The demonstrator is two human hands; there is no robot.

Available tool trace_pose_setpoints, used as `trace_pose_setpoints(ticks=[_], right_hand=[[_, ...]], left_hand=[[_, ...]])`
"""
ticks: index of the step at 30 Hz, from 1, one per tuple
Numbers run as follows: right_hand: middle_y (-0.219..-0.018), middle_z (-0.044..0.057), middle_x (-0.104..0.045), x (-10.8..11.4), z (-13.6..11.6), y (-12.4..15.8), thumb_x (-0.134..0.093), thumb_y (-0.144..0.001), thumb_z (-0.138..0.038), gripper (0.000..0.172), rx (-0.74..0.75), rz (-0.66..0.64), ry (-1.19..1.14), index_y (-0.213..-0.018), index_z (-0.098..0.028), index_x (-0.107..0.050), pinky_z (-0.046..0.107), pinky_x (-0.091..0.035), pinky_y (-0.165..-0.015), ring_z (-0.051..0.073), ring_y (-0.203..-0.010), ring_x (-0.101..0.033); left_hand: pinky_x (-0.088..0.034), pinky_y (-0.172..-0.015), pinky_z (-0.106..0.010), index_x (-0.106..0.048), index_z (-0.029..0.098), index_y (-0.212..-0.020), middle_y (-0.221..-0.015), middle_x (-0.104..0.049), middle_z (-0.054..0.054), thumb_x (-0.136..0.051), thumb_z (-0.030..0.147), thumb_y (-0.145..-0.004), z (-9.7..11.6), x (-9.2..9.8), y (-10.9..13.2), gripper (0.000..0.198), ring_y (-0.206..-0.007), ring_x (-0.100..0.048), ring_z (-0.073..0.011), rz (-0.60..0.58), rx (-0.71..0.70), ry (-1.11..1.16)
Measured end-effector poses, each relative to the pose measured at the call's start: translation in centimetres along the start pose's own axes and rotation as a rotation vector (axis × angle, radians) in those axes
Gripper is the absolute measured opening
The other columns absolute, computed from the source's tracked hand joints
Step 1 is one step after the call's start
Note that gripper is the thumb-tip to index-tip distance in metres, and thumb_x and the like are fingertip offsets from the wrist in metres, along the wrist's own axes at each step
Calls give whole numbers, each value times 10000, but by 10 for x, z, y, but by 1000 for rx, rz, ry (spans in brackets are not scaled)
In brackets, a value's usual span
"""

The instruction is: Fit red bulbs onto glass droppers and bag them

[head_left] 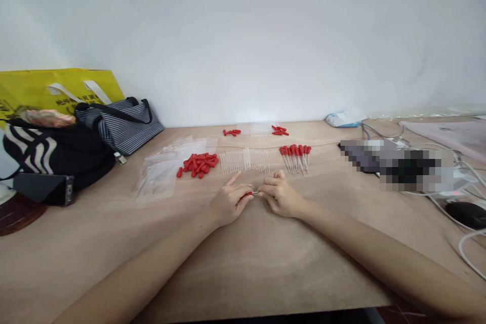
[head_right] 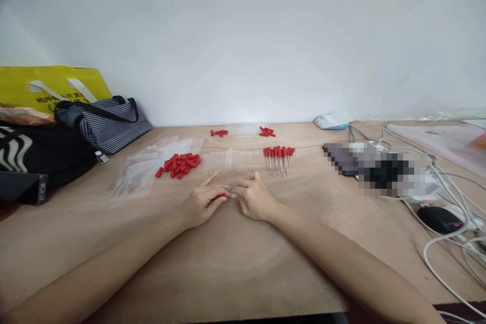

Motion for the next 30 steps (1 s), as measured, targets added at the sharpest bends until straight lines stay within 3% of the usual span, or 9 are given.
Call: trace_pose_setpoints(ticks=[4, 9, 12, 16, 20, 24, 30], right_hand=[[-701, 27, -571, 1, 2, -3, -354, -875, -196, 263, -3, -20, -3, -837, -165, -612, 287, -222, -693, 116, -668, -465], [-736, 45, -591, 10, 2, -2, -417, -860, -277, 232, 3, -42, 167, -837, -193, -632, 308, -214, -678, 157, -752, -461], [-726, 47, -598, 14, 4, 0, -438, -838, -246, 204, -18, -49, 213, -819, -192, -633, 312, -223, -664, 167, -742, -467], [-788, 56, -632, 18, 31, 0, -424, -807, -212, 206, -371, 99, 230, -893, -188, -609, 315, -254, -688, 194, -784, -514], [-803, 67, -648, 18, 64, -5, -426, -764, -201, 264, -737, 172, 280, -988, -163, -562, 327, -281, -723, 215, -777, -549], [-767, 73, -653, 12, 77, -17, -436, -736, -190, 231, -852, 115, 353, -911, -179, -587, 345, -278, -737, 229, -761, -561], [-828, 100, -656, 1, 79, -28, -428, -742, -170, 261, -896, 4, 364, -931, -181, -607, 359, -267, -733, 235, -791, -577]], left_hand=[[-204, -1046, -465, -572, 177, -852, -800, -667, -19, -397, 203, -850, -2, 2, -2, 177, -850, -622, -147, -11, 26, -9], [-202, -1035, -474, -587, 194, -828, -859, -674, -21, -425, 235, -844, -9, 8, -4, 168, -985, -576, -175, -6, 61, -32], [-251, -1017, -456, -555, 195, -980, -1015, -635, -48, -459, 263, -826, -13, 11, -3, 193, -1077, -513, -195, 14, 111, -44], [-372, -947, -398, -420, 192, -1180, -1209, -506, -96, -487, 296, -801, -18, 14, 1, 399, -1130, -456, -211, 33, 257, -26], [-411, -911, -375, -511, 183, -1053, -1135, -553, -88, -475, 286, -805, -20, 14, 3, 271, -1064, -508, -208, -25, 286, 23], [-438, -873, -362, -557, 182, -955, -1082, -582, -83, -466, 275, -809, -20, 13, 3, 195, -1009, -543, -201, -52, 277, 41], [-426, -885, -360, -560, 182, -972, -1104, -575, -87, -460, 282, -815, -19, 14, 3, 211, -1027, -536, -204, -77, 287, 59]])
Point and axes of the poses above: each hand's wrist, its own y-axis away from the middle knuckle, its own x-axis out of the back of the hand, z = x × y, the point moved 2 cm from there along -y, towards the middle knuckle
